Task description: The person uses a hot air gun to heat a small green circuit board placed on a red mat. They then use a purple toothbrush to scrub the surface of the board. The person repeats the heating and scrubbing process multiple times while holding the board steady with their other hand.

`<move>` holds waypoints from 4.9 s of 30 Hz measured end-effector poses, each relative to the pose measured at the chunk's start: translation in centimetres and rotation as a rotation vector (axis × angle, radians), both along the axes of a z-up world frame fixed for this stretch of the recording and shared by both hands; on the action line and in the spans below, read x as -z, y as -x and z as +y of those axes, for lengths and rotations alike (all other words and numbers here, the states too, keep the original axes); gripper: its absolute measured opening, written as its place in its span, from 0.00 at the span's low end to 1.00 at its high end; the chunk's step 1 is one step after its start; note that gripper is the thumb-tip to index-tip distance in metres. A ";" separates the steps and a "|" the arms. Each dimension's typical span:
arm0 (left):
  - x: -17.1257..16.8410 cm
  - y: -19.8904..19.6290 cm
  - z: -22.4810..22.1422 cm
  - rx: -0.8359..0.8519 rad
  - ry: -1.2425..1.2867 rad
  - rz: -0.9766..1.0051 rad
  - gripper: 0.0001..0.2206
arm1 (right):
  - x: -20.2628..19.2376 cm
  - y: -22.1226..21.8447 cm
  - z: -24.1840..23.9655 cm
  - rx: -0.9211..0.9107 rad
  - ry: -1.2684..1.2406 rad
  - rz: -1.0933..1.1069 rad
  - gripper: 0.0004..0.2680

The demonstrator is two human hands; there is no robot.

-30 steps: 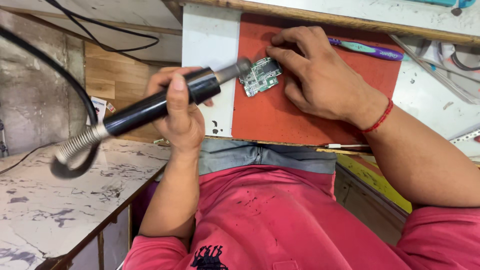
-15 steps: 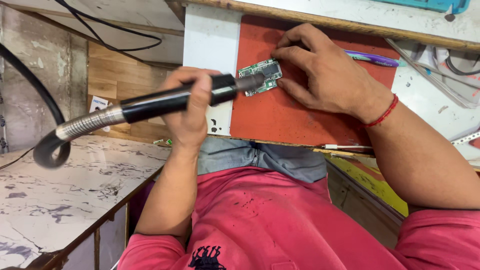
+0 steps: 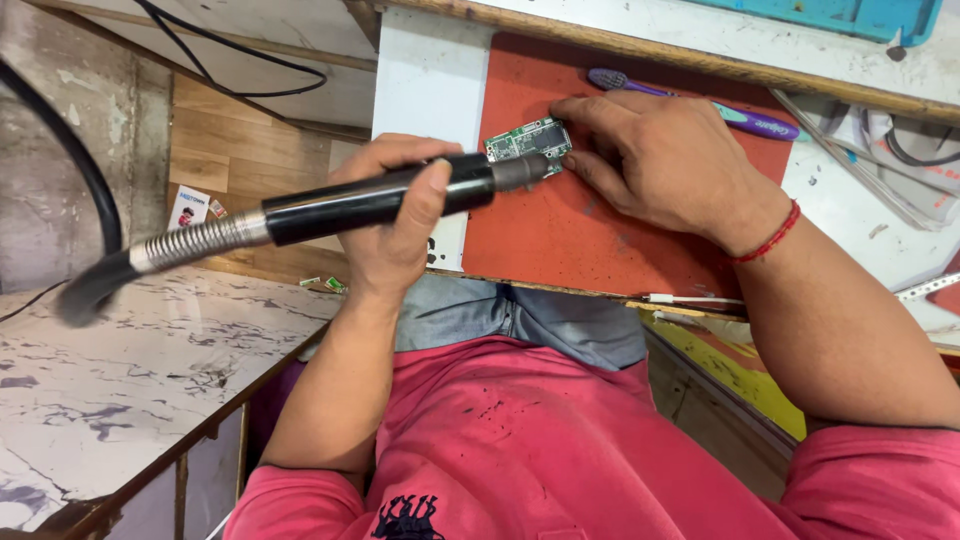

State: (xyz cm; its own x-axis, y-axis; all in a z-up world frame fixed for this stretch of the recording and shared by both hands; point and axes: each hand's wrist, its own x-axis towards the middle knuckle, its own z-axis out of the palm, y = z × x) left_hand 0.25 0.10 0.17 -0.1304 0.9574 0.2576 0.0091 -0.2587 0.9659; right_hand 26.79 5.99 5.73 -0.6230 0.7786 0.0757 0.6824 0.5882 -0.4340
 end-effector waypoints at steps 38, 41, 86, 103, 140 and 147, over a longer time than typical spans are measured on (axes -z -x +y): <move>-0.1 -0.4 0.0 -0.024 0.027 -0.093 0.11 | 0.3 -0.5 0.6 -0.005 0.044 0.079 0.12; -0.2 -0.2 0.2 -0.004 0.000 -0.045 0.10 | 0.4 -0.5 0.9 -0.027 0.013 0.079 0.13; 0.0 -0.8 0.1 -0.073 -0.044 -0.129 0.12 | 0.8 -1.0 0.7 -0.043 0.004 0.088 0.13; -0.3 -0.5 -0.1 0.057 -0.130 0.090 0.11 | 1.7 -1.1 0.6 -0.069 -0.114 0.101 0.11; -0.4 -1.0 0.0 -0.126 0.002 -0.045 0.10 | 1.2 -0.2 0.3 0.015 -0.025 0.118 0.12; -0.2 -1.0 -0.1 -0.157 0.009 -0.022 0.10 | 0.6 0.2 0.2 0.045 -0.009 0.104 0.12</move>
State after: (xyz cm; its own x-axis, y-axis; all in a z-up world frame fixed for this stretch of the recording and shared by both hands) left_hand 1.27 -0.02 0.39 -0.2837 0.9271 0.2449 0.0278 -0.2473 0.9685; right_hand 26.59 6.21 5.16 -0.5760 0.8045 0.1453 0.6598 0.5624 -0.4984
